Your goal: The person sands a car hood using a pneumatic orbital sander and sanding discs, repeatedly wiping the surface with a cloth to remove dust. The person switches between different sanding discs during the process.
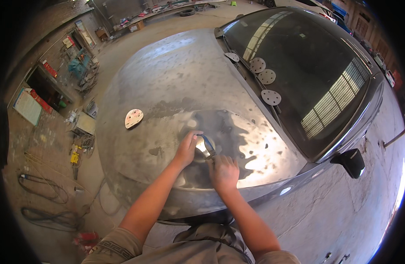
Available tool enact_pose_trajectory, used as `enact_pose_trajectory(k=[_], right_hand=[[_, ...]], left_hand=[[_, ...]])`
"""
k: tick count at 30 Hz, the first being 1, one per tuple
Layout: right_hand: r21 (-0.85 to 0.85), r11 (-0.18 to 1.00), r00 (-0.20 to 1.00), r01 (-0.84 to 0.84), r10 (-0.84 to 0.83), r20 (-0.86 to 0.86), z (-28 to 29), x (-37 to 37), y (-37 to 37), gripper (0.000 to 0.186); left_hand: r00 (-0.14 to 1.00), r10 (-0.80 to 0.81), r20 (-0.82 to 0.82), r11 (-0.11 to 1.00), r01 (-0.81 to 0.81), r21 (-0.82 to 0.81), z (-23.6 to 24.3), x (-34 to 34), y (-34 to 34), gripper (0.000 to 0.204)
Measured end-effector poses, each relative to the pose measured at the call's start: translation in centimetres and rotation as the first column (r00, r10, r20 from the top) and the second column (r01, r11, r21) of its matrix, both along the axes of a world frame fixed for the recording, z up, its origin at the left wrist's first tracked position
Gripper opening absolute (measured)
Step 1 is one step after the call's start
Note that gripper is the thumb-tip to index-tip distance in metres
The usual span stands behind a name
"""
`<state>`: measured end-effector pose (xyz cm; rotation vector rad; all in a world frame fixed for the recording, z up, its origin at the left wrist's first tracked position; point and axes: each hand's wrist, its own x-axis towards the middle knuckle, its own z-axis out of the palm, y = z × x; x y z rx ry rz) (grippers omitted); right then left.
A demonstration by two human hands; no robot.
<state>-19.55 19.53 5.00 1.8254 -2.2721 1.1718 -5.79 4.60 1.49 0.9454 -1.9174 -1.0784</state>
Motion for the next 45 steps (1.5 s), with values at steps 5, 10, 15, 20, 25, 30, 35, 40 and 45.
enact_pose_trajectory(k=[5,10,15,20,25,30,35,40,45], right_hand=[[0.122,0.992,0.999,-0.033,0.032,0.013,0.6,2.0,1.7,0.034],[0.276,0.954,0.992,-0.119,0.122,0.007,1.3,4.5,2.7,0.078],[0.427,0.902,0.977,-0.056,0.138,-0.165,-0.9,2.9,-1.9,0.077],[0.466,0.869,0.971,-0.166,0.226,-0.075,1.1,-0.5,-9.9,0.058],[0.48,0.872,0.979,-0.098,0.17,-0.11,2.4,-1.2,-13.1,0.056],[0.461,0.872,0.958,-0.164,0.252,-0.134,1.5,-0.6,-8.2,0.041],[0.489,0.852,0.939,-0.188,0.302,-0.164,1.4,-1.2,-8.3,0.038],[0.364,0.93,0.923,0.054,0.092,-0.373,1.1,-4.7,-17.5,0.034],[0.355,0.929,0.899,-0.102,0.239,-0.367,-0.1,-0.6,-14.6,0.033]], left_hand=[[0.997,0.058,0.048,0.996,-0.055,-0.069,1.0,2.3,3.2,0.034],[0.999,0.039,0.008,0.999,-0.039,-0.012,0.3,3.4,7.0,0.029],[0.995,-0.008,-0.1,1.0,0.005,-0.03,-0.7,0.3,6.3,0.032],[0.999,0.032,-0.036,0.981,-0.038,-0.189,-2.5,-1.4,-1.5,0.038],[0.979,0.12,0.165,0.959,-0.071,-0.275,1.1,0.2,-2.2,0.044],[0.925,0.349,0.153,0.932,-0.326,-0.157,1.8,9.9,4.7,0.044],[0.704,0.617,0.352,0.787,-0.559,-0.262,-3.0,21.5,10.6,0.046],[0.588,0.654,0.476,0.756,-0.51,-0.41,-5.3,25.1,10.0,0.054],[0.543,0.643,0.54,0.76,-0.541,-0.361,-5.1,25.2,9.8,0.059]])
